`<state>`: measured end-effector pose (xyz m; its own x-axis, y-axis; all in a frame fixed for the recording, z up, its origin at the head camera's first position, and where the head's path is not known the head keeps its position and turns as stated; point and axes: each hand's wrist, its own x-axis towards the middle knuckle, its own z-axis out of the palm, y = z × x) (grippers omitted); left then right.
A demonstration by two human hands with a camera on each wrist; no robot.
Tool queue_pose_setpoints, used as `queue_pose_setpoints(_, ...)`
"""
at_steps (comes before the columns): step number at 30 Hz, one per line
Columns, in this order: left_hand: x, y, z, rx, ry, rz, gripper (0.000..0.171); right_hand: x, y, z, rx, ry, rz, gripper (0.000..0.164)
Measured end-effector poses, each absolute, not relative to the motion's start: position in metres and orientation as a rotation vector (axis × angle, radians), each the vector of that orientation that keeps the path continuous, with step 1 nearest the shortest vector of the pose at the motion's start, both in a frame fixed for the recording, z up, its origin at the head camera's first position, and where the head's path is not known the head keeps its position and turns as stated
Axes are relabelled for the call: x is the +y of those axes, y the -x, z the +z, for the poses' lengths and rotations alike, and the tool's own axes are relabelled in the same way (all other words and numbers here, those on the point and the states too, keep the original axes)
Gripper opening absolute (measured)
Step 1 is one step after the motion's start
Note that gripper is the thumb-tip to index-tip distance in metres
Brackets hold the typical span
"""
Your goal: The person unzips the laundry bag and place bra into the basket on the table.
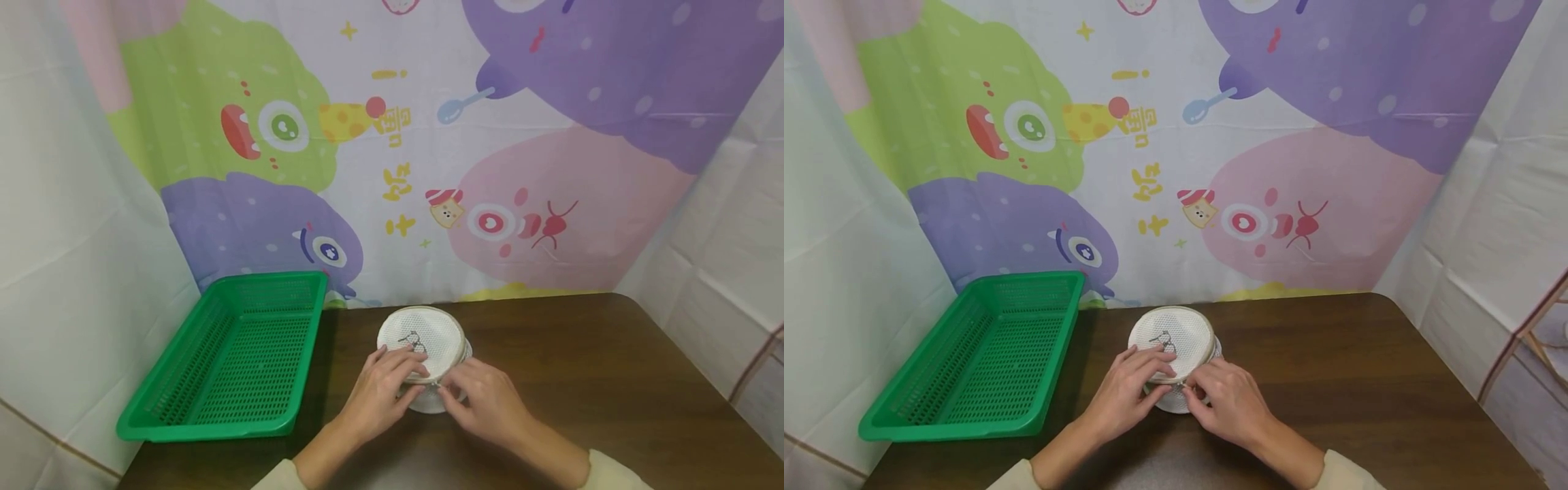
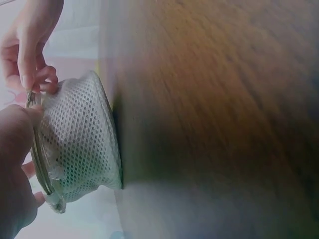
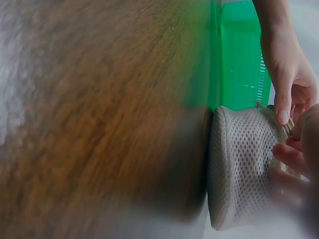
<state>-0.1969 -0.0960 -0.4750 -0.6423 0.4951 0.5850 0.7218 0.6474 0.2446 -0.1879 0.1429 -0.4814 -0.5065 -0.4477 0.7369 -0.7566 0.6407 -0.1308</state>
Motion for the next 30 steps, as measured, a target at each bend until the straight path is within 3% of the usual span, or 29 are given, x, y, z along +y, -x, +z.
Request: queue_pose_setpoints(30,-0.1003,0.1990,-0.4783,-2.368,0.950,-0.617,0.027,0.1460,0.1890,-0.4835,-2.172,-0.912,0.601,0.023)
